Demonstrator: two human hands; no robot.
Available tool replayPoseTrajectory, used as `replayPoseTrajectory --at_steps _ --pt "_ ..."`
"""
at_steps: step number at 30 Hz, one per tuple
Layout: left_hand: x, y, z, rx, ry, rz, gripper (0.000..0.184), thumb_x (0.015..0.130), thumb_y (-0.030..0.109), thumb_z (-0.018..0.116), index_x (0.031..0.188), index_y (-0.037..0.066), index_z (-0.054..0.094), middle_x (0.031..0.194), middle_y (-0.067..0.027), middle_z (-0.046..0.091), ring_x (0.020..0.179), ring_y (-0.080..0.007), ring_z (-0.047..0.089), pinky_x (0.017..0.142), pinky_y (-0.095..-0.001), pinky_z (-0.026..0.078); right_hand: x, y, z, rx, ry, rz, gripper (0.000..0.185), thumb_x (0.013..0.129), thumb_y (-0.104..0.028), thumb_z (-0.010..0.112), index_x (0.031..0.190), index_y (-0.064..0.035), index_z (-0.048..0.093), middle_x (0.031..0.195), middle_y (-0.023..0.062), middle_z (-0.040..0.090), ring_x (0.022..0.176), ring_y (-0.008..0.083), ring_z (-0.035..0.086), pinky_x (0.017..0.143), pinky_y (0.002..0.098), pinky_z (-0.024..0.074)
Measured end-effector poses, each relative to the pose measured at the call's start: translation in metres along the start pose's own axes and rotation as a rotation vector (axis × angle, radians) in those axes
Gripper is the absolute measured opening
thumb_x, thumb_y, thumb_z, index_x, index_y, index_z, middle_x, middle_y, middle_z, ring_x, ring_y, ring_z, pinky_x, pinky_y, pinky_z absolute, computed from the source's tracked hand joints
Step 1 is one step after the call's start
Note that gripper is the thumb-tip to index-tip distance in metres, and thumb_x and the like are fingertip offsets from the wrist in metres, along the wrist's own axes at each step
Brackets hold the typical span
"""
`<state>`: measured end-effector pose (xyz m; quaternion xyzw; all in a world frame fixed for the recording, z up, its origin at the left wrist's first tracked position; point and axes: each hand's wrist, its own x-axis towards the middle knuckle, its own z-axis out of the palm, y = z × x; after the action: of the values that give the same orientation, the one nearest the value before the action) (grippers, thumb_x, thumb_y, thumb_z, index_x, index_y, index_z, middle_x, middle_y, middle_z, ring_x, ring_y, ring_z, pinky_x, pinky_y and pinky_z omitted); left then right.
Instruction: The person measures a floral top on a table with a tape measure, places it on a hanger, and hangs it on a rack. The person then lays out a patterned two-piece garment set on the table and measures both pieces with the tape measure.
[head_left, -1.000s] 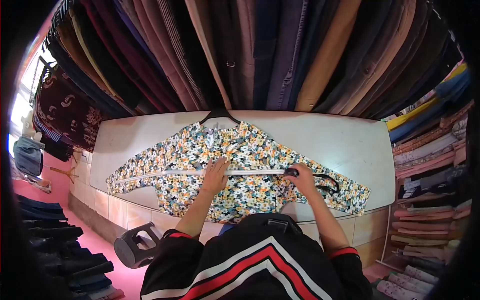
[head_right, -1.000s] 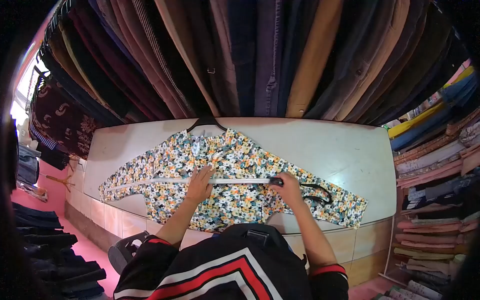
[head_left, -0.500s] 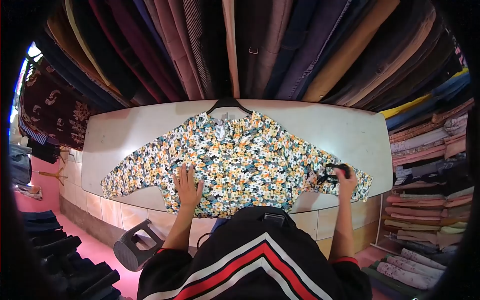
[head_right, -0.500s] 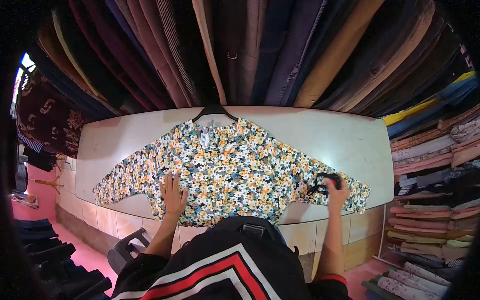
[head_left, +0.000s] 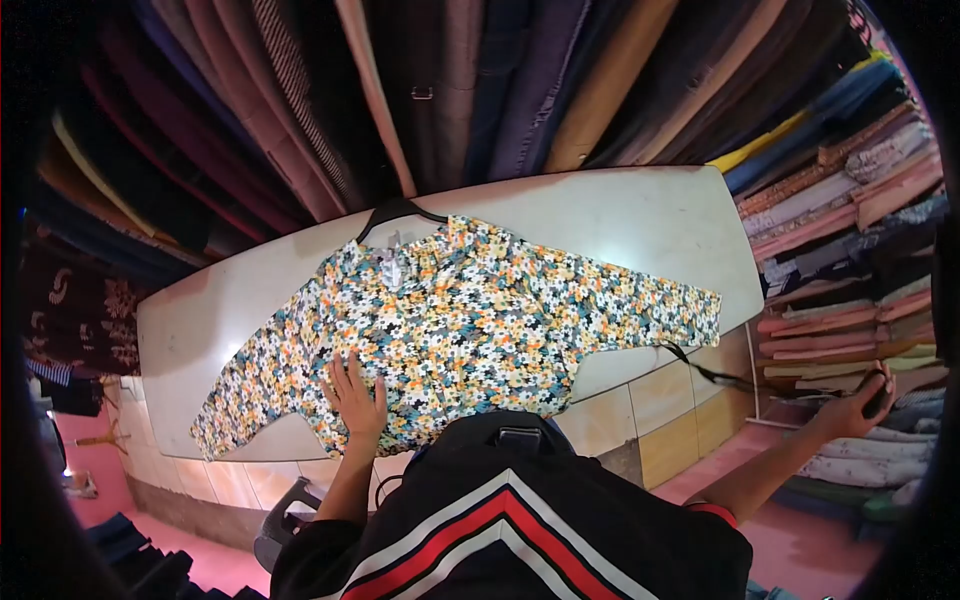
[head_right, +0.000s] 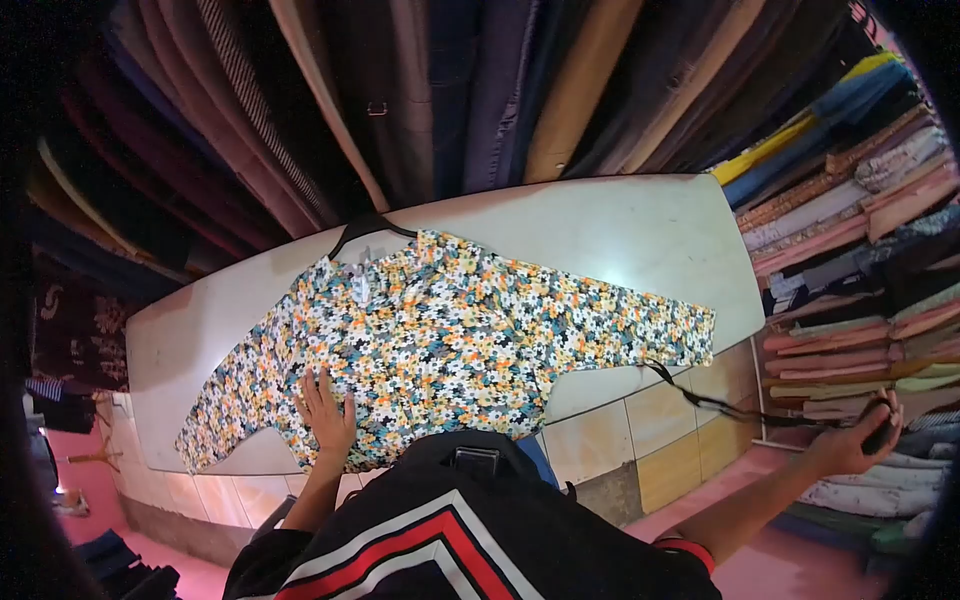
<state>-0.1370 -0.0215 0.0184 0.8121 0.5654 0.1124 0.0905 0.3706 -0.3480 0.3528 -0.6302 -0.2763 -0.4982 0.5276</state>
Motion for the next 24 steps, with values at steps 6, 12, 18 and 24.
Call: replayPoseTrajectory --at_steps 6,12,18,24 --pt "0.020 0.024 0.018 -0.102 0.200 -0.149 0.052 0.083 0.022 0.057 0.127 0.001 0.039 0.131 -0.0193 0.037 0.124 -0.0372 0.032 0.104 -0.0549 0.013 -0.076 -0.033 0.026 0.249 -0.506 0.569 0.047 0.094 -0.049 0.036 0.098 -0.0073 0.057 0.091 0.0049 0.055 0.085 0.0149 0.053 0.081 0.0291 0.0436" --pt "0.069 0.155 0.005 -0.873 -0.312 0.329 0.026 0.086 0.011 0.061 0.108 -0.001 0.059 0.098 -0.0131 0.059 0.083 -0.0196 0.058 0.073 -0.0311 0.047 -0.303 -0.054 0.085 0.656 -1.240 0.960 0.015 0.087 -0.006 0.057 0.102 -0.0048 0.058 0.096 0.0027 0.059 0.086 0.0089 0.054 0.076 0.0229 0.0444" --pt "0.068 0.215 0.031 -1.218 -0.851 -0.150 0.021 0.086 0.016 0.064 0.099 0.000 0.066 0.085 -0.0042 0.066 0.071 -0.0091 0.060 0.063 -0.0214 0.049 -0.352 -0.094 0.118 0.550 -1.495 0.830 0.045 0.085 -0.025 0.063 0.119 -0.0035 0.041 0.097 0.0162 0.057 0.087 0.0254 0.060 0.075 0.0350 0.0469" --pt "0.104 0.207 0.037 -0.832 -0.597 0.115 0.011 0.084 0.009 0.063 0.093 0.005 0.068 0.076 -0.0035 0.066 0.067 -0.0094 0.058 0.061 -0.0264 0.047 -0.342 -0.094 0.132 0.450 -1.479 0.617 0.038 0.085 -0.026 0.061 0.112 -0.0027 0.047 0.092 0.0156 0.057 0.083 0.0285 0.058 0.075 0.0351 0.0450"
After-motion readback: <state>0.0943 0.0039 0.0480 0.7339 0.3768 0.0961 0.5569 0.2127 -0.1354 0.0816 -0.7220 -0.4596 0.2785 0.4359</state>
